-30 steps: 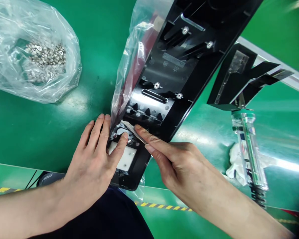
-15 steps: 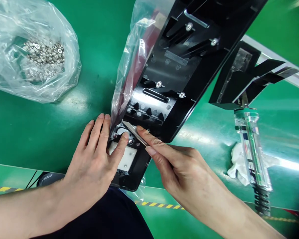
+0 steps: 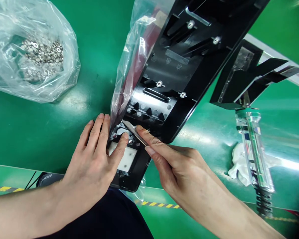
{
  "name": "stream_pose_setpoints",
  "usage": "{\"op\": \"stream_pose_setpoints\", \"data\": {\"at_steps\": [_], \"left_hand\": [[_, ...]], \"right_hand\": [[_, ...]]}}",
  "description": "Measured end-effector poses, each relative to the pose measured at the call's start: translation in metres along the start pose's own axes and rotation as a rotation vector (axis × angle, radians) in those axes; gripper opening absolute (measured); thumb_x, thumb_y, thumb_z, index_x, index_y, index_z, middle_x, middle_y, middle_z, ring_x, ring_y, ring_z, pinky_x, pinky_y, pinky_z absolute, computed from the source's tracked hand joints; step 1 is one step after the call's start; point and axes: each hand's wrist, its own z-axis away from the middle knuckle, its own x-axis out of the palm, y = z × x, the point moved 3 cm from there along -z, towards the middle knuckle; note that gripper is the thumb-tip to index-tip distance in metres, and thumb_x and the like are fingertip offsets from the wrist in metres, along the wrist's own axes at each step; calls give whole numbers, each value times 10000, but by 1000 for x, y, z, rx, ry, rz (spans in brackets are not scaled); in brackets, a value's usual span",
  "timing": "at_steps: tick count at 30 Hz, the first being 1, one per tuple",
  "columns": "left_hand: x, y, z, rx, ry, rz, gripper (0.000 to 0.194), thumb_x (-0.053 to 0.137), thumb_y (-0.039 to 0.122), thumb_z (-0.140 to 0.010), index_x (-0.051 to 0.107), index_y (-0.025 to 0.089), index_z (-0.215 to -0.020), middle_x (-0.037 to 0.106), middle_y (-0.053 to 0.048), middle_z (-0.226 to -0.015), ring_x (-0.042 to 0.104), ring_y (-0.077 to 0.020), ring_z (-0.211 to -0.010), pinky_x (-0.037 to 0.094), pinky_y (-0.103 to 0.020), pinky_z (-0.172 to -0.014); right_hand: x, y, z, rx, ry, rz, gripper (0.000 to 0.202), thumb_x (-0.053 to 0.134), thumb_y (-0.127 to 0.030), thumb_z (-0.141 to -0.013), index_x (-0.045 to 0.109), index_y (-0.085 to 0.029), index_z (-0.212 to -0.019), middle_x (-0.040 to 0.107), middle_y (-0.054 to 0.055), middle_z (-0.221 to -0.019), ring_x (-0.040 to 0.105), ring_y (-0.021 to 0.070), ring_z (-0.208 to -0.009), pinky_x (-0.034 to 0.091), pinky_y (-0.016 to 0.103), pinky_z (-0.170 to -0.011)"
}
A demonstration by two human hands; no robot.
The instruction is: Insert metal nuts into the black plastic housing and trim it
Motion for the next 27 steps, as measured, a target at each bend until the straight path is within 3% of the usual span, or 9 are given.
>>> {"op": "stream_pose_setpoints", "data": {"at_steps": [4, 6, 10, 13, 16, 18, 21, 27], "left_hand": [[0, 0, 0, 1, 5, 2, 632, 626, 75, -769, 388, 93, -1354, 353, -376, -1343, 355, -485, -1319, 391, -580, -1049], [0, 1, 0, -2, 7, 1, 631, 625, 68, -765, 391, 84, -1351, 349, -383, -1341, 351, -490, -1319, 392, -582, -1048], [-1, 2, -2, 7, 4, 14, 625, 625, 51, -755, 402, 62, -1339, 350, -399, -1325, 350, -508, -1309, 396, -595, -1035], [-3, 2, -4, -13, 0, 26, 617, 613, 35, -754, 405, 48, -1335, 347, -408, -1322, 352, -508, -1306, 391, -598, -1038], [-3, 2, -3, -7, -3, 43, 622, 604, 37, -753, 402, 54, -1341, 342, -404, -1330, 344, -512, -1307, 392, -603, -1035], [-1, 2, -1, 5, 2, 48, 620, 602, 44, -758, 399, 60, -1343, 334, -402, -1336, 336, -511, -1313, 392, -604, -1034], [2, 1, 2, 18, 6, 52, 630, 605, 44, -759, 387, 60, -1349, 315, -404, -1344, 313, -508, -1328, 384, -603, -1044], [3, 0, 2, 27, 27, 64, 656, 635, 39, -738, 391, 67, -1347, 306, -404, -1348, 304, -513, -1330, 382, -609, -1045]], "right_hand": [[-1, -1, 1, 14, -11, 48, 484, 326, 30, -940, 452, -28, -1403, 591, 77, -1053, 610, 119, -680, 572, 176, -680], [-2, -1, 3, 6, -20, 86, 507, 323, 17, -927, 446, -40, -1416, 605, 73, -958, 569, 120, -582, 527, 195, -549], [-2, 1, 1, 2, -65, 143, 530, 302, 13, -891, 478, -39, -1388, 598, 66, -847, 514, 126, -525, 409, 217, -437], [-1, -1, -1, -19, -67, 182, 573, 304, 9, -858, 463, -52, -1405, 580, 55, -788, 503, 132, -526, 381, 219, -431], [-1, -3, -1, 11, -130, 152, 574, 313, 13, -864, 462, -65, -1413, 572, 59, -798, 549, 145, -610, 487, 226, -554], [-2, -3, 0, 39, -111, 61, 519, 304, 10, -894, 511, -63, -1365, 569, 61, -805, 531, 123, -584, 492, 208, -560], [-4, -1, 4, 75, -80, -52, 452, 303, 7, -927, 548, -64, -1299, 563, 42, -789, 439, 84, -490, 396, 184, -450], [-13, -6, 17, 99, -4, -4, 402, 372, -96, -1027, 432, -86, -1424, 587, 57, -902, 476, 59, -521, 446, 140, -509]]}}
